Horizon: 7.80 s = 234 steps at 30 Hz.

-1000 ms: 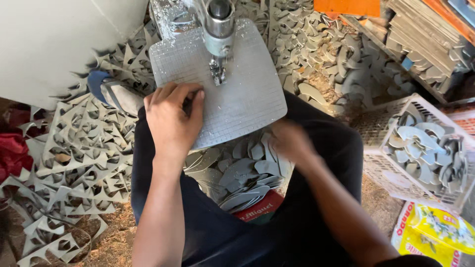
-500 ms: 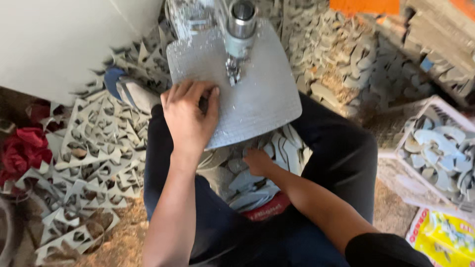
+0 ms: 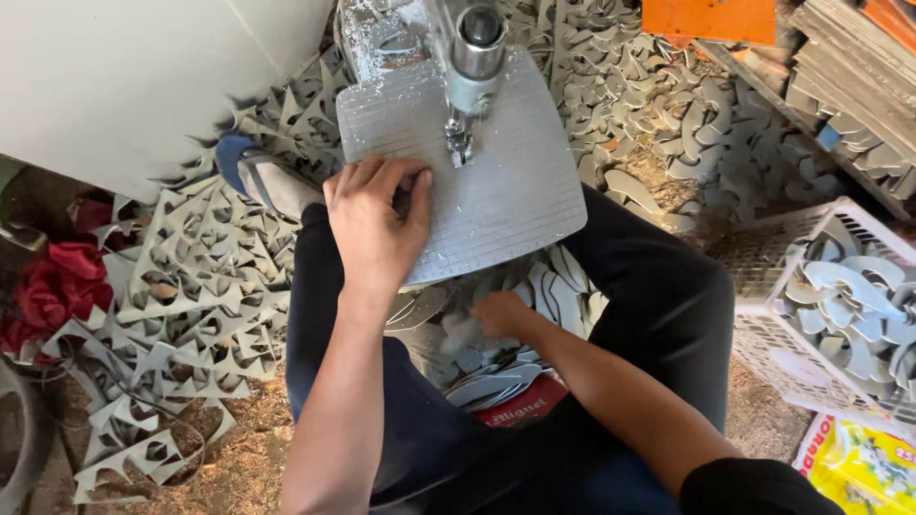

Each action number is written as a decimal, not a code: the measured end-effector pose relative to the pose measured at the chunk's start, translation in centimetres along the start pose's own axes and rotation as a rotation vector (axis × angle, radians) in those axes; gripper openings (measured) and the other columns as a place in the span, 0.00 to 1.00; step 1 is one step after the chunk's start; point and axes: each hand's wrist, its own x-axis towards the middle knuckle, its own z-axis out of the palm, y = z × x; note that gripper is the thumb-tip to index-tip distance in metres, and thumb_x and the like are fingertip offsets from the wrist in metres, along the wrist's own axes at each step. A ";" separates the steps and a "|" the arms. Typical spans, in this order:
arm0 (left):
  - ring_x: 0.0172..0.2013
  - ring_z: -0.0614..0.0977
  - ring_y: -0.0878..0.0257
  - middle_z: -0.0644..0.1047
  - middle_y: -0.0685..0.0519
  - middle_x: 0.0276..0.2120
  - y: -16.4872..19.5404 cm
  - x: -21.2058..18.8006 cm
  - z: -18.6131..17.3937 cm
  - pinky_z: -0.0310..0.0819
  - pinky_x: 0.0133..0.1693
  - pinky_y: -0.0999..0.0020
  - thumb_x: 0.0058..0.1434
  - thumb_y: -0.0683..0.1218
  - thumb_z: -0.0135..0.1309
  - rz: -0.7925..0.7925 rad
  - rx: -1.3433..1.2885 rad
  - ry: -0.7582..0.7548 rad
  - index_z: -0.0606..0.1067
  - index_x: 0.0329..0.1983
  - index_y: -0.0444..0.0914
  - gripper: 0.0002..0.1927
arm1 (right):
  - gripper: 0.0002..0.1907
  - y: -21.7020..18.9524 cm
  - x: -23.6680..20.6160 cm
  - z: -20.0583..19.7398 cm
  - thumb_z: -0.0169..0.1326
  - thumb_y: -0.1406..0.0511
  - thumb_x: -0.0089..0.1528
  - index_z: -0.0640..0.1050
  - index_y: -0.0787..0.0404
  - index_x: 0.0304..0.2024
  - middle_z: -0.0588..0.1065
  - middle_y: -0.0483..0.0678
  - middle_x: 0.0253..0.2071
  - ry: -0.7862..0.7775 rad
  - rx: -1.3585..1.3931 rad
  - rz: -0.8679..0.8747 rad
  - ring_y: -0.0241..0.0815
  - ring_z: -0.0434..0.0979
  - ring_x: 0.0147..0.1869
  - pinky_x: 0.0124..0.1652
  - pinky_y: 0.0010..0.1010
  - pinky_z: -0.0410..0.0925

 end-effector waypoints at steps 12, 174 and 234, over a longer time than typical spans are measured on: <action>0.40 0.81 0.54 0.81 0.52 0.35 0.2 -0.6 -0.5 0.67 0.49 0.58 0.64 0.41 0.62 -0.023 -0.125 0.004 0.81 0.41 0.39 0.04 | 0.15 -1.3 -19.6 -18.4 0.59 0.62 0.65 0.77 0.70 0.46 0.80 0.56 0.37 0.613 1.175 -0.229 0.46 0.82 0.38 0.37 0.36 0.73; 0.52 0.81 0.59 0.81 0.58 0.49 -1.2 3.8 -0.6 0.42 0.69 0.39 0.45 0.50 0.72 0.030 -0.071 -0.363 0.85 0.46 0.44 0.22 | 0.23 -2.7 -12.2 -22.5 0.69 0.58 0.57 0.75 0.63 0.48 0.67 0.52 0.50 1.095 -0.004 -0.019 0.54 0.67 0.55 0.52 0.48 0.56; 0.69 0.63 0.46 0.70 0.52 0.69 -0.5 1.9 0.2 0.42 0.68 0.35 0.55 0.60 0.67 0.053 0.124 -0.318 0.74 0.65 0.37 0.39 | 0.23 -7.2 -9.7 -22.8 0.68 0.56 0.57 0.73 0.65 0.42 0.70 0.56 0.43 1.222 0.056 0.197 0.58 0.71 0.49 0.50 0.50 0.61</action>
